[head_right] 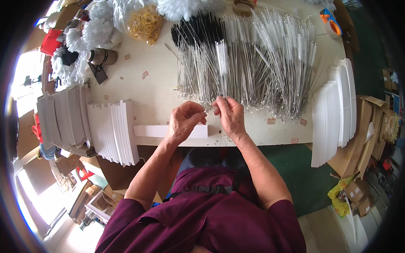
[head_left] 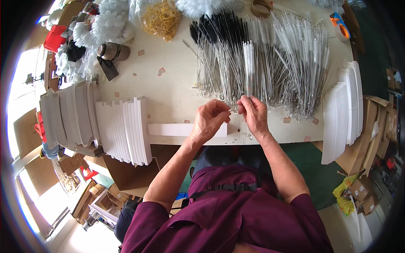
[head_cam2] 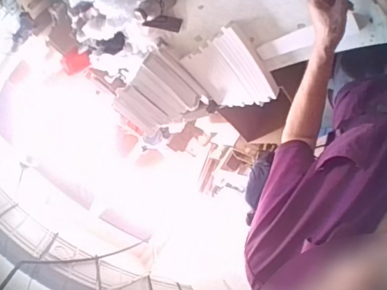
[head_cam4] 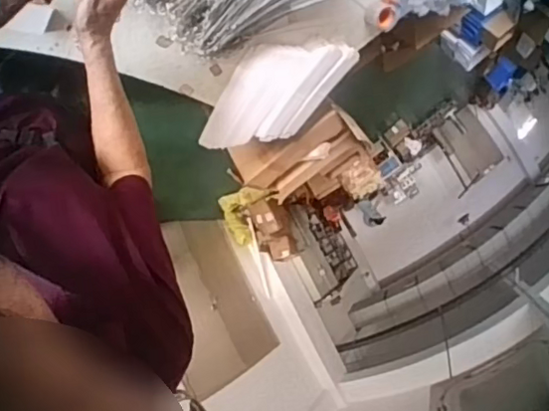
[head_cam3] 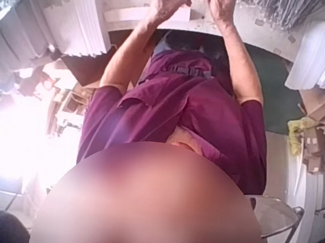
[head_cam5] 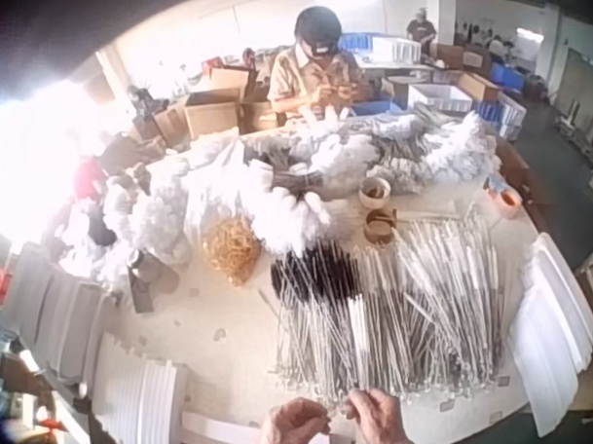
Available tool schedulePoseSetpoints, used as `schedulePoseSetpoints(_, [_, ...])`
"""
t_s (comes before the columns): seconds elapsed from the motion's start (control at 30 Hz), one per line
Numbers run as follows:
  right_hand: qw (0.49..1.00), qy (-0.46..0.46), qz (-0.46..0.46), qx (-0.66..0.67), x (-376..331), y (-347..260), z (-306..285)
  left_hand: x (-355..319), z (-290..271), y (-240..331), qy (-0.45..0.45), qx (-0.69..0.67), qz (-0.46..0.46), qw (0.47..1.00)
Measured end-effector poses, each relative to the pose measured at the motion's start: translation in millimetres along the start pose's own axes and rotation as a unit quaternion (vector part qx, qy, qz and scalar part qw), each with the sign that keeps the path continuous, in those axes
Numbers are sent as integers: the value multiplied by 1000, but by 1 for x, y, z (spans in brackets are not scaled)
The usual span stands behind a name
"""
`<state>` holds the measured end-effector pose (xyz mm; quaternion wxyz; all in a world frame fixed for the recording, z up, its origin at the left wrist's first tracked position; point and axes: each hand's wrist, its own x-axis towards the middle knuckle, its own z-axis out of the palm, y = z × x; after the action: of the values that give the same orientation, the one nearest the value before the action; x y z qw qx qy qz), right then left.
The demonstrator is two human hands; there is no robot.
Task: Placing bundles of long applicator swabs into white foam boxes at a manufacturing station.
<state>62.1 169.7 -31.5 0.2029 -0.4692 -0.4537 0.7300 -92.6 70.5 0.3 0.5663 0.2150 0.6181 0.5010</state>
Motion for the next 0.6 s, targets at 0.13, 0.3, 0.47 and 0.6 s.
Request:
schedulePoseSetpoints(0.13, [998, -36, 12, 59, 12, -7, 2, -9, -2, 17, 54, 174, 114, 977])
schedulePoseSetpoints(0.3, [987, -68, -26, 145, 45, -3, 29, -11, -6, 53, 67, 362, 304, 879])
schedulePoseSetpoints(0.47, [977, -61, -4, 204, 81, 3, 44, -13, -4, 88, 69, 418, 379, 823])
schedulePoseSetpoints(0.6, [974, -41, 8, 223, 97, 7, 38, -19, -5, 119, 100, 376, 397, 831])
